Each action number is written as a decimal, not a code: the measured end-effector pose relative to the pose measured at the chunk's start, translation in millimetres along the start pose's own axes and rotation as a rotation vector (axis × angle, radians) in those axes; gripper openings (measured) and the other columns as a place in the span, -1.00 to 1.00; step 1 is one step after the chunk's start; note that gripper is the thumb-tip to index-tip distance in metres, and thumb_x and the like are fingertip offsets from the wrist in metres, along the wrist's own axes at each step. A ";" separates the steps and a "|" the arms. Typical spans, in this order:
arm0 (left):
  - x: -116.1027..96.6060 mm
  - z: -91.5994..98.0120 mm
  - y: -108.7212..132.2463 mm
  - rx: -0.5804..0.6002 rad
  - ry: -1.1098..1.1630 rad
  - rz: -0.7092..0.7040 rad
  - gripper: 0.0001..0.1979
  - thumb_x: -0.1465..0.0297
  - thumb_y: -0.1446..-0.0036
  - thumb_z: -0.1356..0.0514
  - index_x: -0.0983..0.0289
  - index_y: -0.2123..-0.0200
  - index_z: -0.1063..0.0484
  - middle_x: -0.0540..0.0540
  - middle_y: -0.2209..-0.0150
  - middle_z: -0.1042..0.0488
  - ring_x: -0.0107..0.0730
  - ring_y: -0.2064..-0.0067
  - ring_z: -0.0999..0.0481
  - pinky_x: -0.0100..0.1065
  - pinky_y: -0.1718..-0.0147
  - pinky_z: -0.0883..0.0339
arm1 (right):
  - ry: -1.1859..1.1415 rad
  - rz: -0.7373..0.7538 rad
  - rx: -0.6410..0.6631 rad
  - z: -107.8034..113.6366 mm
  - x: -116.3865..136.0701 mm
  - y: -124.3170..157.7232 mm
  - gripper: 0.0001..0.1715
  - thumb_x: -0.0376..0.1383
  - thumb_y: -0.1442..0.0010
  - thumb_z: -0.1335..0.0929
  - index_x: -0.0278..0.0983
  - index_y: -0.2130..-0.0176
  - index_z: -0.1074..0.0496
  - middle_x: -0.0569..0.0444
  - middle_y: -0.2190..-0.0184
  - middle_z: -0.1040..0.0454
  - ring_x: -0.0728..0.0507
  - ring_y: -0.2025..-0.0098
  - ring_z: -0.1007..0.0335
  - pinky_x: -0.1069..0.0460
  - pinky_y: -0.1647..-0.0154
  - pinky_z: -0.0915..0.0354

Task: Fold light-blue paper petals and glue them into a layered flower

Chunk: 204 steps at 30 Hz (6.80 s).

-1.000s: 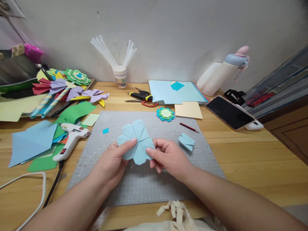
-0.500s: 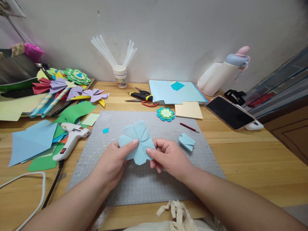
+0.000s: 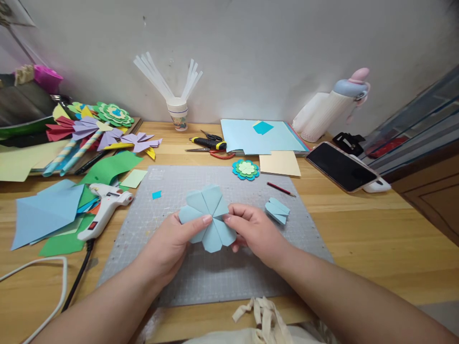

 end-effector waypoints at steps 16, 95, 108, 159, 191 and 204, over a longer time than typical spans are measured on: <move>3.2 0.8 -0.8 -0.096 -0.077 0.032 -0.73 0.22 0.16 -0.42 0.30 0.47 -0.54 0.01 0.50 -0.54 -0.45 0.46 -0.42 -0.46 0.45 -0.27 | 0.085 0.194 -0.012 -0.5 10.8 3.6 -0.66 -0.08 -0.13 -0.35 -0.26 0.51 -0.29 0.24 0.63 -0.21 0.06 0.62 -0.06 0.12 0.61 -0.03; -7.9 1.1 4.7 -0.241 -0.454 -0.185 -0.81 0.24 0.05 -0.31 0.24 0.54 -0.49 0.00 0.53 -0.52 -0.36 0.48 -0.41 -0.43 0.49 -0.25 | -0.025 0.134 -0.293 12.1 9.6 -3.1 -0.66 -0.11 -0.05 -0.42 -0.26 0.49 -0.28 0.21 0.56 -0.24 0.00 0.49 -0.09 0.09 0.45 -0.12; -11.6 -3.2 7.7 -0.295 -0.617 -0.293 -0.87 0.29 0.03 -0.27 0.22 0.52 -0.50 0.00 0.52 -0.48 -0.33 0.46 -0.37 -0.41 0.48 -0.20 | 0.143 0.150 -0.300 8.6 14.9 2.7 -0.74 -0.16 -0.04 -0.42 -0.25 0.45 -0.32 0.20 0.52 -0.27 -0.02 0.45 -0.14 0.09 0.43 -0.14; 0.5 6.9 -4.1 -0.078 -0.023 0.004 -0.71 0.18 0.05 -0.34 0.29 0.38 -0.50 0.04 0.45 -0.55 -0.41 0.43 -0.41 -0.43 0.41 -0.25 | 0.049 0.181 0.004 14.4 5.3 -15.9 -0.78 -0.20 -0.06 -0.44 -0.30 0.34 -0.44 0.12 0.44 -0.38 -0.05 0.40 -0.26 0.01 0.31 -0.24; -2.2 6.0 -3.1 -0.068 -0.143 -0.038 -0.75 0.19 -0.01 -0.30 0.27 0.45 -0.55 0.04 0.47 -0.57 -0.38 0.44 -0.44 -0.41 0.40 -0.28 | -0.031 0.118 -0.025 17.9 14.0 -11.0 -0.61 -0.06 -0.04 -0.44 -0.27 0.49 -0.28 0.22 0.57 -0.22 0.04 0.53 -0.08 0.11 0.51 -0.06; -2.7 6.5 -1.5 -0.129 -0.159 -0.015 -0.72 0.17 0.07 -0.36 0.28 0.49 -0.53 0.02 0.53 -0.56 -0.40 0.48 -0.43 -0.41 0.41 -0.29 | 0.013 0.209 -0.170 18.3 19.0 -8.7 -0.63 -0.06 -0.03 -0.43 -0.26 0.47 -0.29 0.21 0.55 -0.24 0.02 0.50 -0.11 0.10 0.48 -0.10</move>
Point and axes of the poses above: each hand's wrist, its own y-axis away from the middle knuckle, its own z-axis out of the back of the hand, x = y × z, the point moved 3 cm from there along -y, towards the middle knuckle
